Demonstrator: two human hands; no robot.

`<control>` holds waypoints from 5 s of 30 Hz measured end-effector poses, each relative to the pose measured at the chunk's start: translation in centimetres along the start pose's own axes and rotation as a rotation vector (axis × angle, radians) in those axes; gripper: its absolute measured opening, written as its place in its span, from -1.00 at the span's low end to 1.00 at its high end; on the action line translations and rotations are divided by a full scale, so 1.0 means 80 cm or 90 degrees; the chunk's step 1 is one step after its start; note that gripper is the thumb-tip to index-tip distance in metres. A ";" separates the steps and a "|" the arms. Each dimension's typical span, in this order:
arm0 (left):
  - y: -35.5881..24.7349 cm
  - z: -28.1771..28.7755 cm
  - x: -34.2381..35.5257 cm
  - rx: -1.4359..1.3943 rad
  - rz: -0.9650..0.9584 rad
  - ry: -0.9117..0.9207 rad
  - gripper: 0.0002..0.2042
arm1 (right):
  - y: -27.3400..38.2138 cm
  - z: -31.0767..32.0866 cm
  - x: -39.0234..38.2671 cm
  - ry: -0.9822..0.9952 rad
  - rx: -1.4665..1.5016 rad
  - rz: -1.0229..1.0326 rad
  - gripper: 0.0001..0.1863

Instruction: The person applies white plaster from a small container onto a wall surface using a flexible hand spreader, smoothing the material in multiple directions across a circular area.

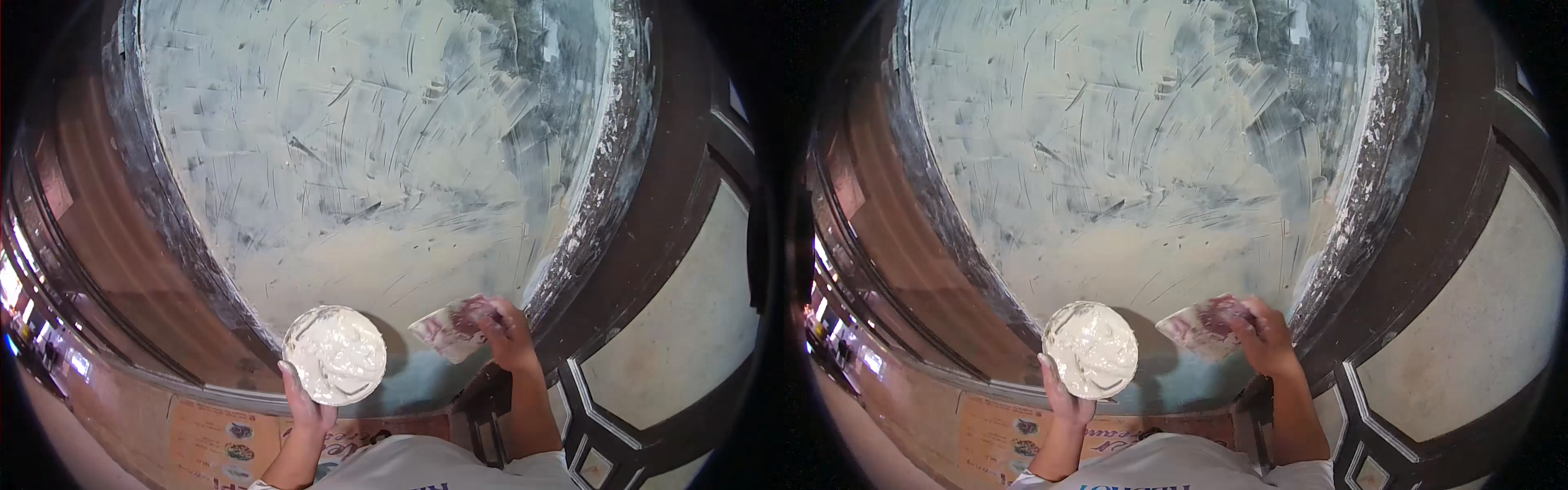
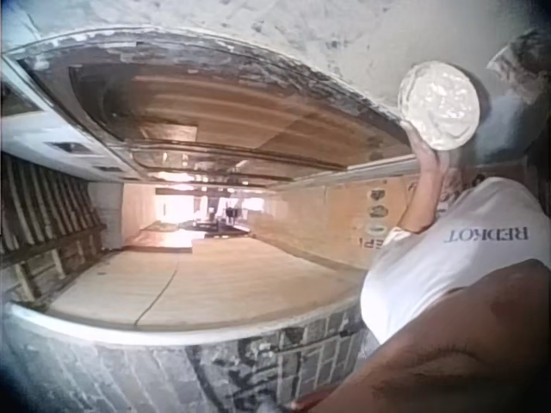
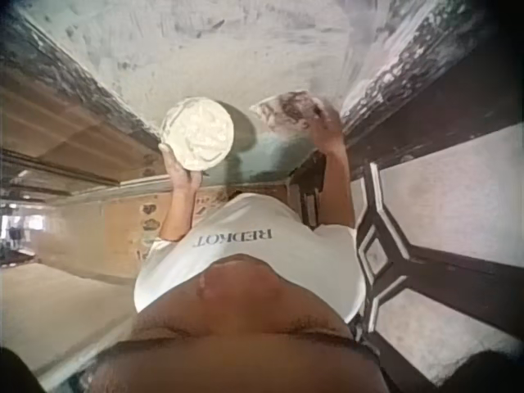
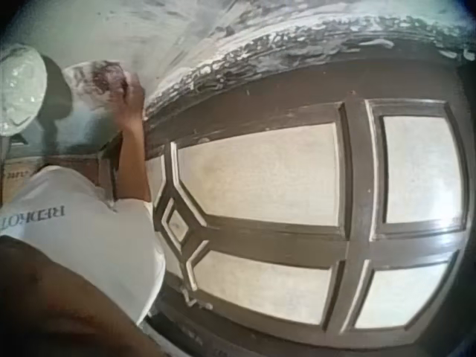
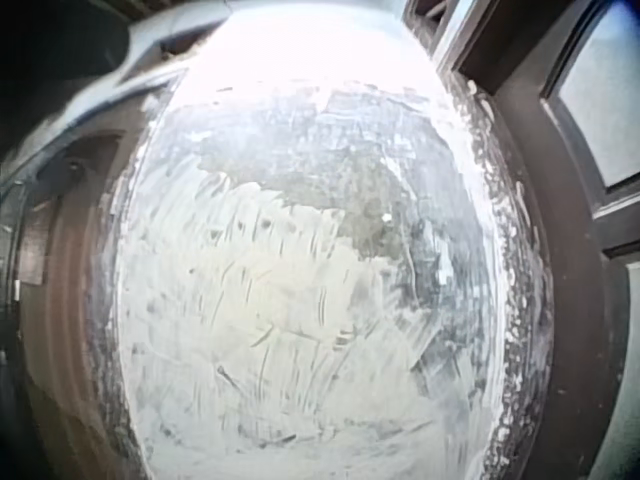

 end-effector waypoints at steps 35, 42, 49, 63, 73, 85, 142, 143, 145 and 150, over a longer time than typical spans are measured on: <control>-0.006 0.014 -0.040 0.116 -0.044 -0.022 -0.20 | 0.107 -0.096 0.050 0.200 0.004 0.015 -0.72; -0.022 0.021 -0.032 0.092 -0.028 0.003 -0.20 | 0.119 -0.139 0.053 0.229 -0.088 0.061 -0.73; -0.041 0.053 -0.030 0.071 -0.013 -0.009 -0.21 | 0.154 -0.193 0.047 0.289 -0.167 0.115 -0.76; -0.090 0.089 -0.024 0.038 -0.111 -0.100 -0.27 | 0.186 -0.184 0.031 0.158 -0.111 0.190 -0.74; -0.140 0.096 -0.016 0.097 -0.402 -0.149 -0.18 | 0.136 -0.238 0.003 0.224 -0.029 -0.008 -0.68; -0.110 0.078 -0.034 0.148 -0.519 0.030 -0.19 | 0.152 -0.240 -0.022 -0.014 -0.059 0.137 -0.63; -0.049 0.118 -0.020 0.021 0.024 -0.153 -0.33 | 0.168 -0.323 -0.019 0.223 -0.304 0.328 -0.52; -0.046 0.119 -0.018 0.006 0.039 -0.157 -0.34 | 0.161 -0.335 -0.026 0.257 -0.335 0.339 -0.52; -0.045 0.122 -0.020 0.018 0.037 -0.157 -0.33 | 0.168 -0.340 -0.038 0.261 -0.343 0.407 -0.52; -0.053 0.118 -0.022 0.033 0.017 -0.186 -0.32 | 0.169 -0.333 -0.010 0.213 -0.373 0.351 -0.55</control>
Point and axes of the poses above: each hand's wrist, its own x-axis towards the middle knuckle, its own z-axis out of the back of the hand, y = z × x, the point moved 10 cm from there along x, towards the middle knuckle, and after that the axes turned 8 degrees about -z, right-handed, at the moved point
